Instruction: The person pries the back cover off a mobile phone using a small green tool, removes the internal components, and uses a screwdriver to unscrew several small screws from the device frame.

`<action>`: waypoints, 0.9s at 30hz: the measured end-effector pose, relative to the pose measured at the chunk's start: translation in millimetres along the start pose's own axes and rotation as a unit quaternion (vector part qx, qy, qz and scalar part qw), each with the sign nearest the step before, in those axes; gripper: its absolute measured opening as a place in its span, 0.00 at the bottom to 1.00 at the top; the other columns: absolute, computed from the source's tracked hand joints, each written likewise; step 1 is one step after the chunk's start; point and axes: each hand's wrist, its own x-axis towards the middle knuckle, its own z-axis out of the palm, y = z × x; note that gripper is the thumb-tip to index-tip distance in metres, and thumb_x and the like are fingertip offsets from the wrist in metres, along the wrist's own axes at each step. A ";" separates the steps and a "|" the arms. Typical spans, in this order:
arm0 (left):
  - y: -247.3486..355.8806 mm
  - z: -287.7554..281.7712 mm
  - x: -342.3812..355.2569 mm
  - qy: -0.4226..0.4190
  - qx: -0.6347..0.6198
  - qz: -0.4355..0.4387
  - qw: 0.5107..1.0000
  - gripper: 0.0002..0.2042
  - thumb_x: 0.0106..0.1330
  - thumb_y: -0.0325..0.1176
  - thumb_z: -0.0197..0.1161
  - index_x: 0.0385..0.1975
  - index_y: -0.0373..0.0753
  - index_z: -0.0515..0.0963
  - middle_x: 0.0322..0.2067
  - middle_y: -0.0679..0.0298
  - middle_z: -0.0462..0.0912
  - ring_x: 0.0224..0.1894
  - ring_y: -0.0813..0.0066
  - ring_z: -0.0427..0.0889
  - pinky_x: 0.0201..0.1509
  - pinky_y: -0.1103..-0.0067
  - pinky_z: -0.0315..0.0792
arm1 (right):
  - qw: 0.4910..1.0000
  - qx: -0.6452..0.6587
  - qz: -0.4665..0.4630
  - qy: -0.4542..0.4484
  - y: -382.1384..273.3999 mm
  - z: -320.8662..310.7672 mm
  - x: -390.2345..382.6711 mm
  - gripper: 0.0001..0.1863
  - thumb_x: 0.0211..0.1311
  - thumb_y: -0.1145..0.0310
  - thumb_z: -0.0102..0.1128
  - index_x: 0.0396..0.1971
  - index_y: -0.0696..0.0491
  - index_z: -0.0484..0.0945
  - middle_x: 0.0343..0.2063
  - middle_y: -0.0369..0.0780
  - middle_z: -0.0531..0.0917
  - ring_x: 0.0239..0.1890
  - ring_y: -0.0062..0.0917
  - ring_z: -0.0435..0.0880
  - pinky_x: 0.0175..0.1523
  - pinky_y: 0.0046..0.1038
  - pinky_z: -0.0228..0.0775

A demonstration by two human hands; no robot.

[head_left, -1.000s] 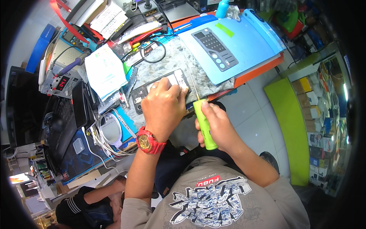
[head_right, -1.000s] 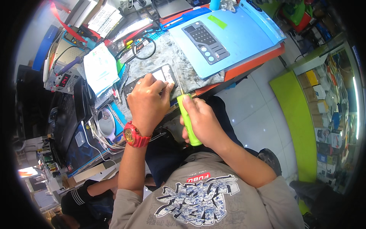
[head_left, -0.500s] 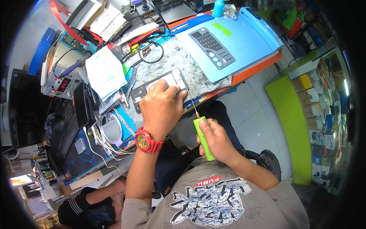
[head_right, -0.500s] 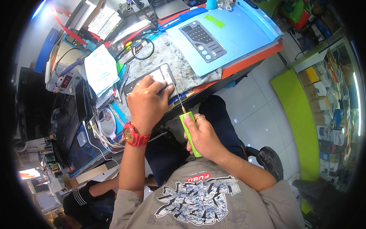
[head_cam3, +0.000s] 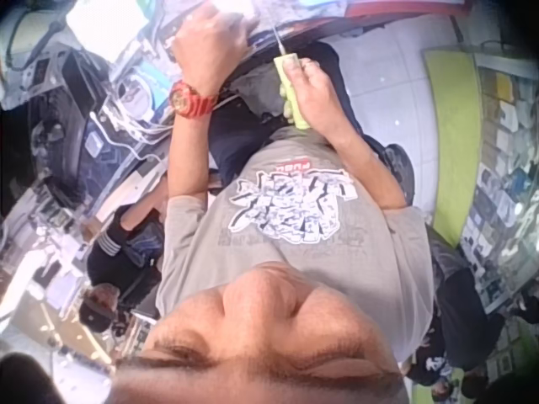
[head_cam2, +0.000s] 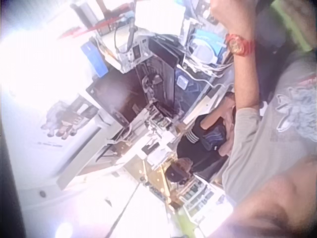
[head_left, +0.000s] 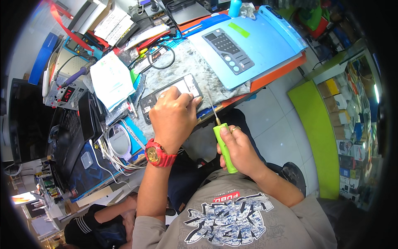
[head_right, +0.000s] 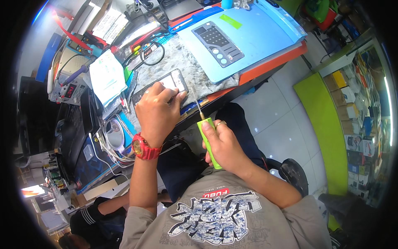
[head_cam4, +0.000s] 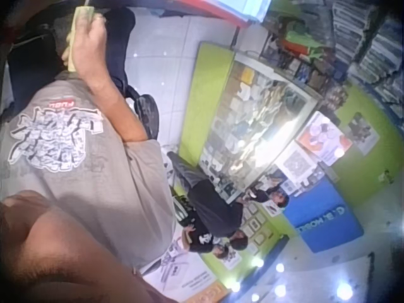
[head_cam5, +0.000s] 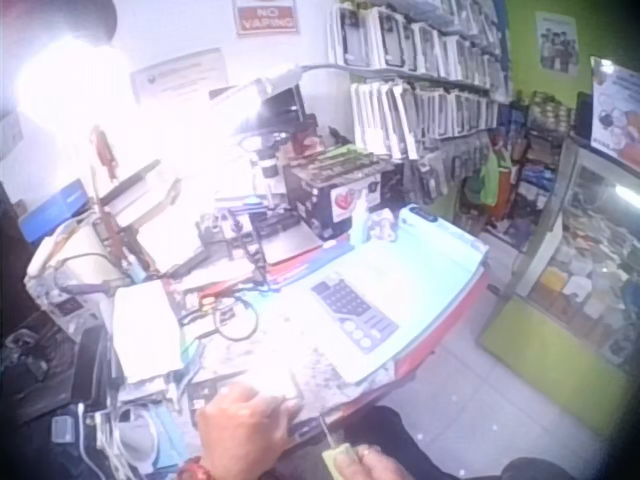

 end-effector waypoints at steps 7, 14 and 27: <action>-0.4 1.9 0.7 -0.005 0.000 0.006 1.000 0.08 0.59 0.38 0.76 0.25 0.42 0.87 0.26 0.62 0.78 0.31 0.60 0.85 0.28 0.64 0.75 | 0.998 0.013 0.054 -0.020 -8.1 5.4 -1.0 0.23 0.83 0.46 0.44 0.43 0.53 0.67 0.28 0.39 0.78 0.17 0.22 0.80 0.20 0.27 0.75; 1.4 1.7 1.7 0.000 0.010 0.006 1.000 0.08 0.59 0.38 0.77 0.27 0.41 0.88 0.25 0.62 0.78 0.29 0.59 0.83 0.30 0.65 0.74 | 0.998 0.025 0.049 -0.022 -1.1 4.5 1.6 0.24 0.83 0.45 0.44 0.42 0.53 0.67 0.27 0.39 0.78 0.17 0.22 0.80 0.20 0.27 0.75; 0.0 2.8 3.2 0.003 0.009 0.009 1.000 0.08 0.58 0.38 0.77 0.26 0.42 0.88 0.25 0.63 0.79 0.30 0.59 0.84 0.29 0.65 0.75 | 0.998 0.036 0.049 -0.010 -4.7 4.7 2.7 0.26 0.82 0.44 0.45 0.44 0.57 0.68 0.27 0.38 0.78 0.16 0.19 0.80 0.19 0.24 0.73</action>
